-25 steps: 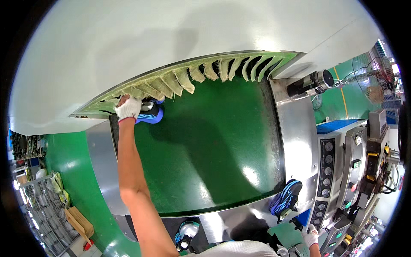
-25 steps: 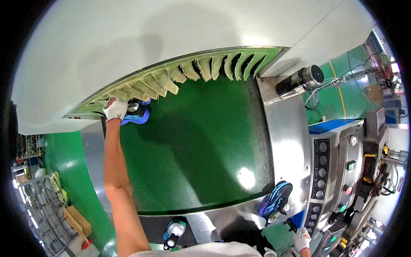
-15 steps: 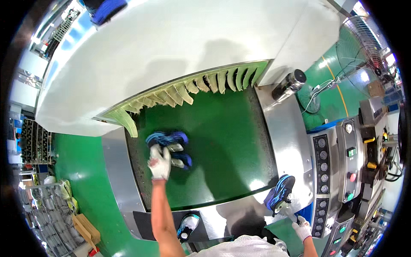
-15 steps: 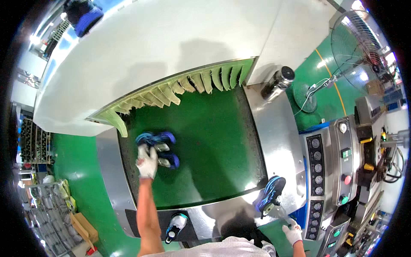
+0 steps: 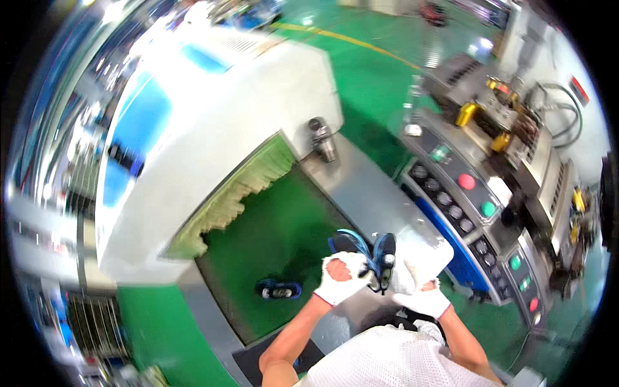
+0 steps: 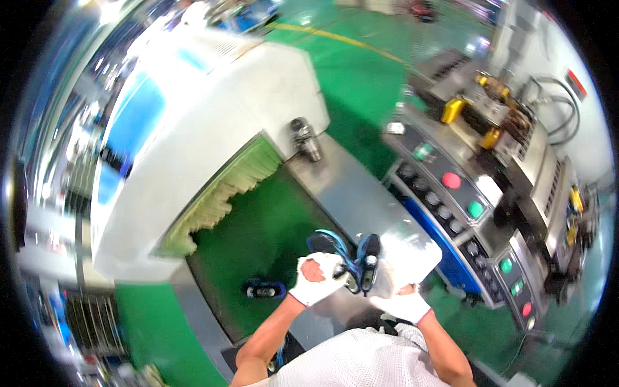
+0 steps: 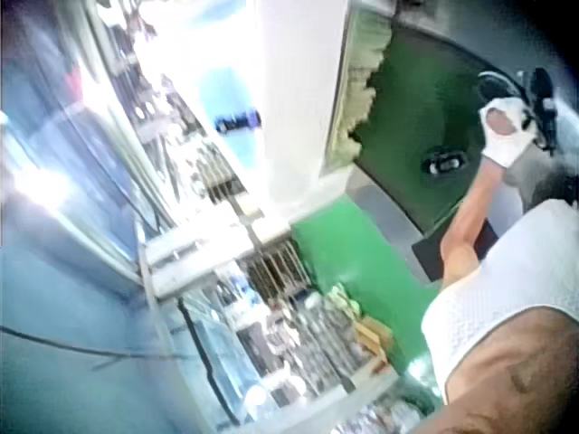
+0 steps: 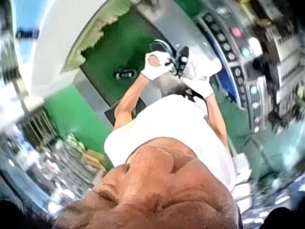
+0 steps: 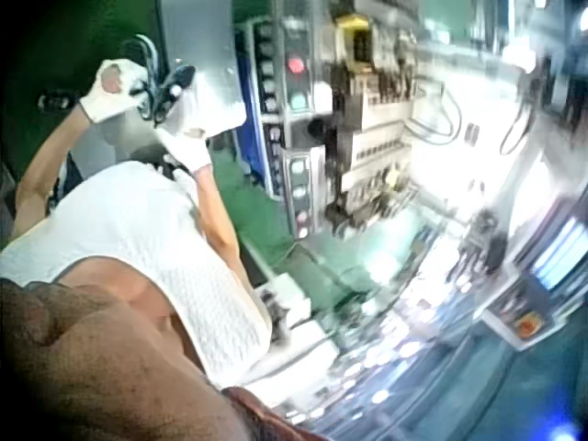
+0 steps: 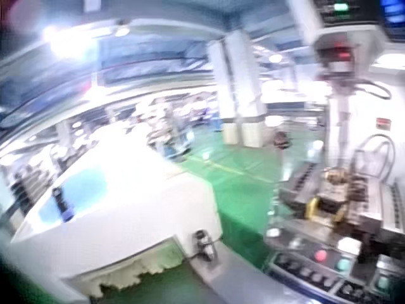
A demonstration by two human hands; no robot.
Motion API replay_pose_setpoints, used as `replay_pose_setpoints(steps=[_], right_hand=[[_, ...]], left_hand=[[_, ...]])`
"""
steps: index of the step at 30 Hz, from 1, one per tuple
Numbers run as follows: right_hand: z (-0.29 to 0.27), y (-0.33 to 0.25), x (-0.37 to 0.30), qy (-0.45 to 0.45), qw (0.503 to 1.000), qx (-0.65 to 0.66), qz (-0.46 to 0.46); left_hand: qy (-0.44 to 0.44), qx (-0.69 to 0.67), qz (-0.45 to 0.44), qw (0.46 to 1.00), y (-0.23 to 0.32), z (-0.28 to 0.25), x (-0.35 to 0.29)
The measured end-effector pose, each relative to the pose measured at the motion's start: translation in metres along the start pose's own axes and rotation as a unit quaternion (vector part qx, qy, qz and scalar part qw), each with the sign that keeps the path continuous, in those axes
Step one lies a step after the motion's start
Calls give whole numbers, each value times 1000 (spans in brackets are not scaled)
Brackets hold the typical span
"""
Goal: The person places a shoe onto a lasting machine, operates the machine to press the heel, and then removes the shoe and places it onto a conveyor belt.
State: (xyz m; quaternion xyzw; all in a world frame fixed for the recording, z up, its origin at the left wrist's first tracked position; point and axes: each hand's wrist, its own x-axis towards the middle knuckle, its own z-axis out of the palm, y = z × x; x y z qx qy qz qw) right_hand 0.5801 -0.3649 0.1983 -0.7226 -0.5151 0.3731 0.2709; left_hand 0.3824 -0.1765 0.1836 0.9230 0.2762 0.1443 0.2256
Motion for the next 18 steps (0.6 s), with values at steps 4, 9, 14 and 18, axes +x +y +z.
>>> replay_pose_setpoints(steps=[4,9,14,18], right_hand=[[-12,55,-20,250,967,41,0],[-139,93,-118,336,888,289,126],[-202,107,-254,472,660,584,4],[-200,133,-332,599,549,584,10]], left_hand=[[-73,-83,229,967,159,19,95],[-69,-179,346,918,329,32,173],[-18,-304,356,884,451,106,228],[-157,-385,269,869,538,211,267]])
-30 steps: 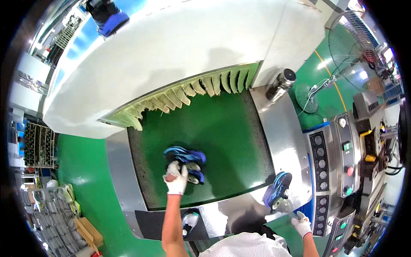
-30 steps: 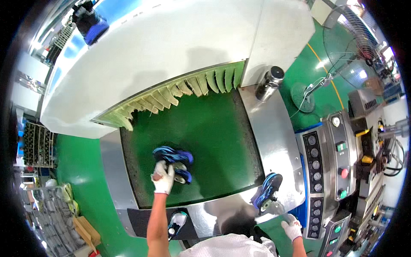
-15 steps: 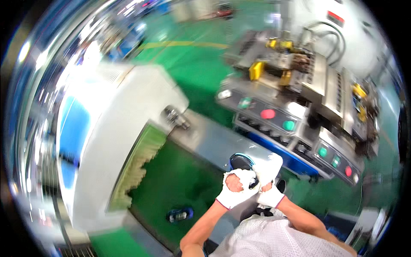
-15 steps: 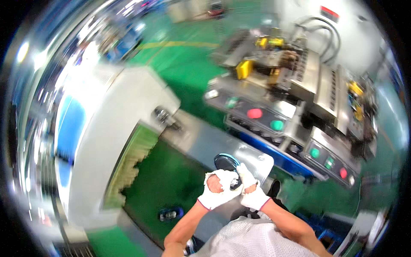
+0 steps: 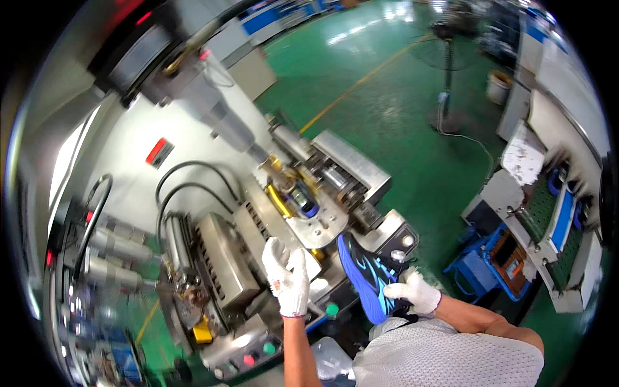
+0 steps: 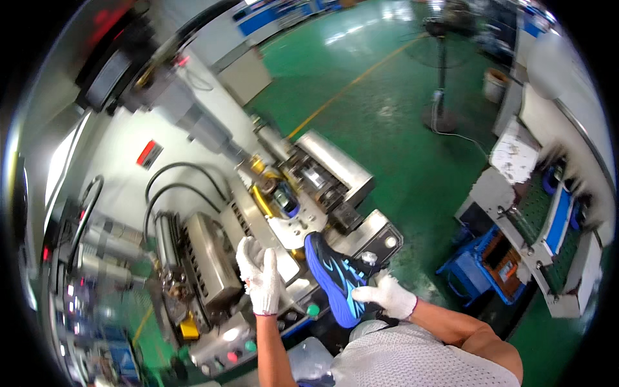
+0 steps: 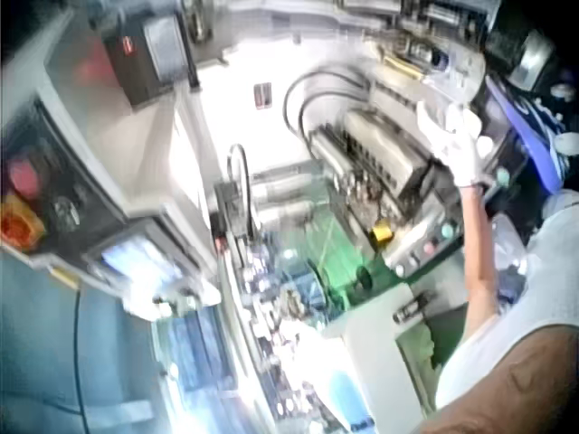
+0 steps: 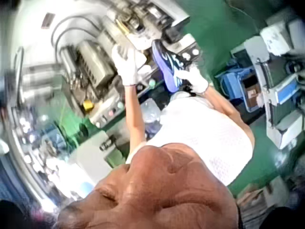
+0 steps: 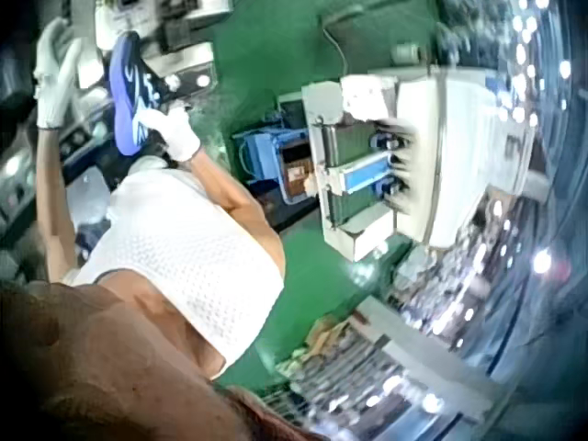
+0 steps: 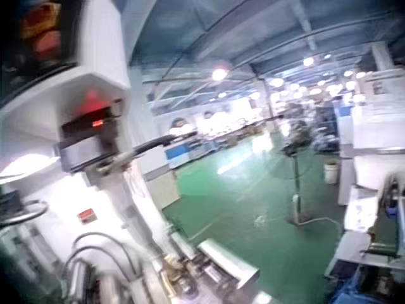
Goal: The person places a shoe onto a lasting machine, operates the machine to press the heel, and then removes the shoe and places it onto a conveyor belt.
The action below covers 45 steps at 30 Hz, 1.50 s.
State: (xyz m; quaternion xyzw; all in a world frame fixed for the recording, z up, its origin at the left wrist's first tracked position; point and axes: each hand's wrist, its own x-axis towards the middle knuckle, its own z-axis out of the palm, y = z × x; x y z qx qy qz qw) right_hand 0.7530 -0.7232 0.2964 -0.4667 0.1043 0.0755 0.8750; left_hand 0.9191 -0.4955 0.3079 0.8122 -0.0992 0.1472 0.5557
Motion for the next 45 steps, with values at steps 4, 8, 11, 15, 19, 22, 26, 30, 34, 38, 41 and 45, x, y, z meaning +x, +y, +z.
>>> replay_pose_setpoints(steps=[4,8,11,15,19,22,26,30,34,38,41,45], right_hand=[[-40,-4,4,60,990,-118,43],[-53,-11,-6,114,993,-24,-26],[-52,-36,-23,140,988,53,35],[-56,-22,-16,164,984,75,-9],[-64,8,21,186,958,-203,80],[-53,12,39,153,976,-155,-18],[-23,-17,108,175,978,-107,-31],[45,-63,258,14,974,-226,15],[91,-25,409,10,853,-521,-31],[75,87,505,89,571,-807,-123],[51,76,512,47,658,-746,-84],[29,51,524,18,719,-683,-129]], left_hand=[[-19,86,-158,984,-91,51,99],[-33,160,-219,962,-172,98,172],[5,248,-127,961,-254,115,200],[-41,256,-165,952,-242,118,215],[-15,-23,-312,950,-187,28,211],[-24,-21,-222,975,-91,5,138],[-70,-78,-175,979,-25,-39,30],[-142,-69,-245,957,-31,-127,-96],[-185,64,-361,912,-53,-167,-244],[-30,45,-570,820,-19,-162,-312],[139,105,-562,808,-43,-146,-339],[273,187,-484,810,-144,-112,-374]])
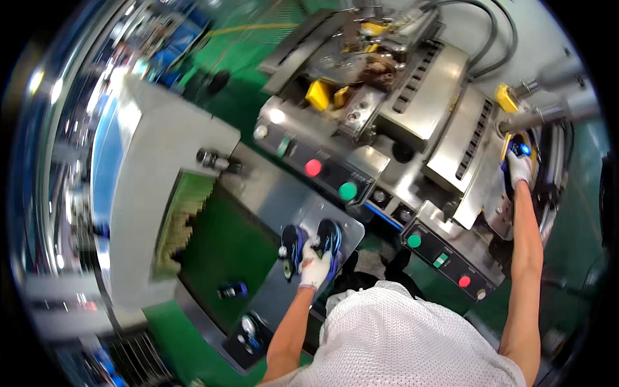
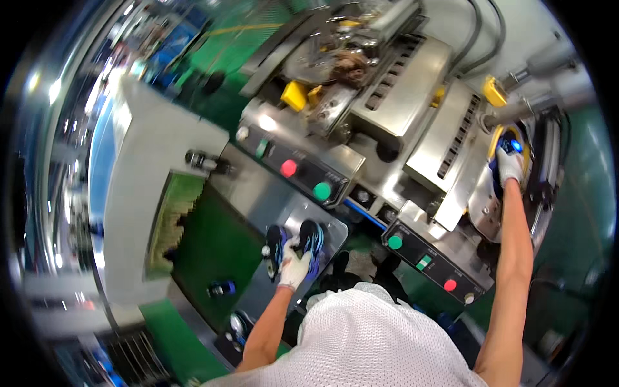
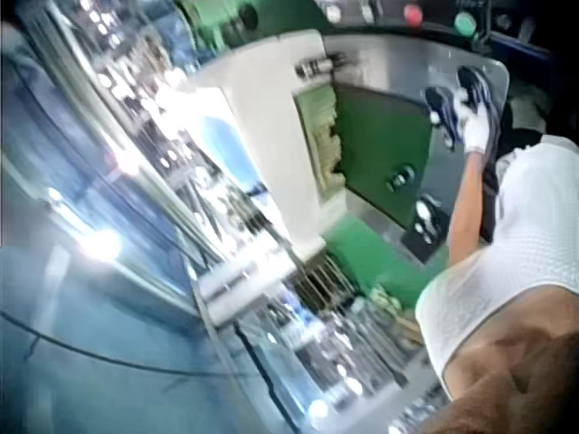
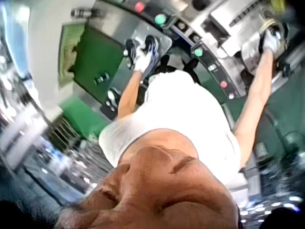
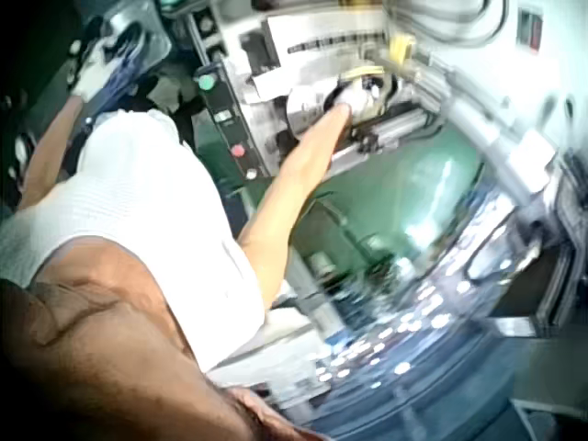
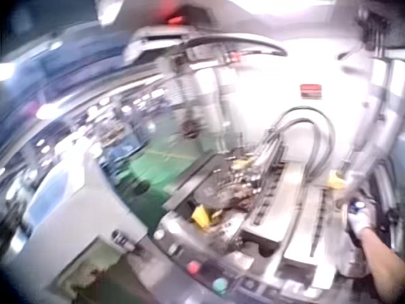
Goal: The person places a shoe onto a lasting machine, operates the machine to press the heel, and then removes the shoe and places it onto a conveyor belt.
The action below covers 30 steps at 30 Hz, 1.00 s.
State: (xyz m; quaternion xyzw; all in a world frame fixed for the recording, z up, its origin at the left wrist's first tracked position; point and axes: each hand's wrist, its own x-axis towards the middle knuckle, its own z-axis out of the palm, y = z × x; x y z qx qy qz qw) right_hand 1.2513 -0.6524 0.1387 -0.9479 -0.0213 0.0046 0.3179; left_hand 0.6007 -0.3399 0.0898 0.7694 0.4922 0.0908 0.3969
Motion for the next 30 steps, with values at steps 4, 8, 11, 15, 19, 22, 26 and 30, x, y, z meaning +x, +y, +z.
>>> replay_pose_setpoints(steps=[4,8,11,15,19,22,26,30], right_hand=[[-18,-14,-22,-55,998,24,-13],[-10,-146,-257,52,966,98,-232],[49,-153,-381,-17,941,-3,-339],[128,-49,-393,-17,814,-421,-399],[122,-126,-439,-172,894,-277,-308],[169,-144,-501,-282,914,-124,-265],[311,-106,-576,-353,875,-273,-190],[299,-161,-625,-175,976,6,-131]], left_hand=[[80,11,-79,994,-46,72,11],[82,-23,-106,991,-61,71,1],[52,-77,-46,995,-71,64,1],[-133,-36,54,989,-54,-23,-3],[122,-110,99,981,-96,-94,-27],[100,-97,-28,990,-108,-107,-17],[95,-31,5,995,-161,-31,-3],[76,-39,-33,996,-192,-43,-1]])
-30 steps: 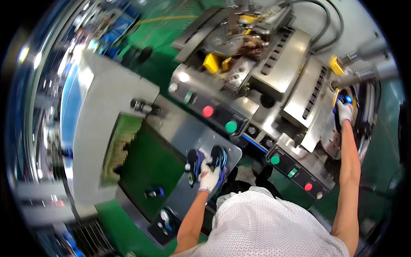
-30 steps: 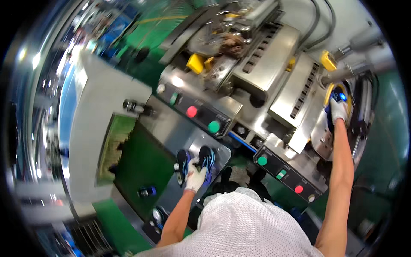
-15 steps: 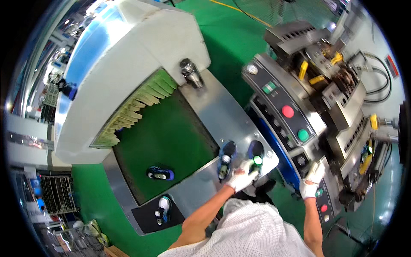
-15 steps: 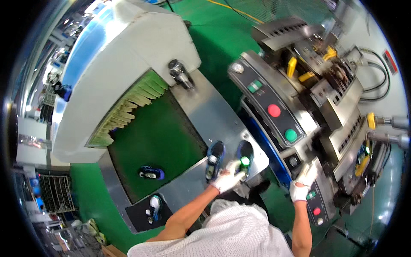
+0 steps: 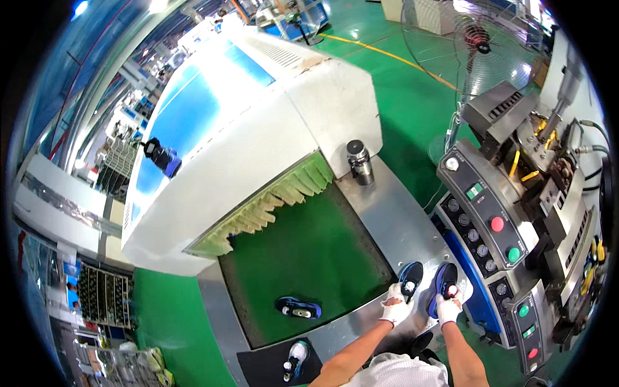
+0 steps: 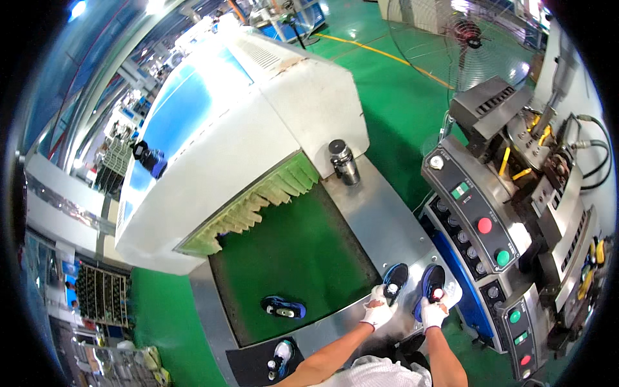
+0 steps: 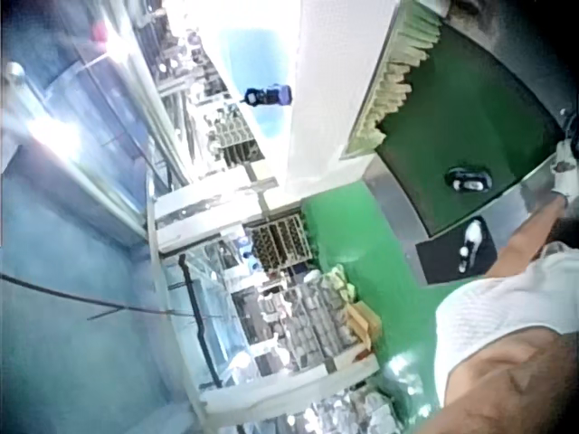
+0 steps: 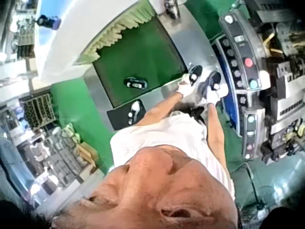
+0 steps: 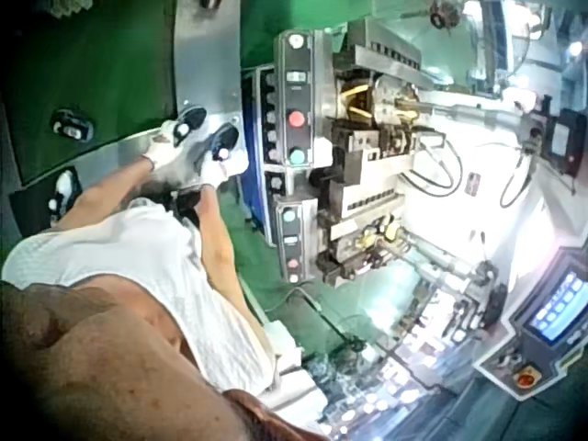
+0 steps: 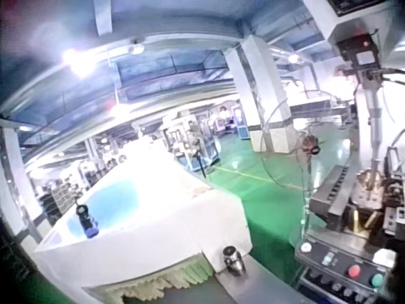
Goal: The person places a shoe onto a lasting machine, operates the machine to press the heel, and then removes the shoe and places it onto a conveyor belt.
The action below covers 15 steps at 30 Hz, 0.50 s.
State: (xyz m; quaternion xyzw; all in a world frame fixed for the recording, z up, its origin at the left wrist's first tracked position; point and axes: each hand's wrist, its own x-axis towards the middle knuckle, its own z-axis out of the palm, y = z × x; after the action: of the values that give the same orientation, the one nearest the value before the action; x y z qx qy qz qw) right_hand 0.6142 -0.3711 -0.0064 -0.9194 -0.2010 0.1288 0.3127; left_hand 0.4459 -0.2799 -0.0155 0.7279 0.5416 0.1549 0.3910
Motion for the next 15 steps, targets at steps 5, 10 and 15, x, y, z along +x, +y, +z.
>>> replay_pose_setpoints(steps=[5,10,15], right_hand=[[-66,8,22,-34,860,364,357],[-202,-21,-42,-5,801,498,330],[-264,62,-137,189,783,491,332]], left_hand=[[-195,-35,-205,958,86,-57,42],[-333,49,-20,942,201,-16,-10],[-441,156,142,872,261,25,-104]])
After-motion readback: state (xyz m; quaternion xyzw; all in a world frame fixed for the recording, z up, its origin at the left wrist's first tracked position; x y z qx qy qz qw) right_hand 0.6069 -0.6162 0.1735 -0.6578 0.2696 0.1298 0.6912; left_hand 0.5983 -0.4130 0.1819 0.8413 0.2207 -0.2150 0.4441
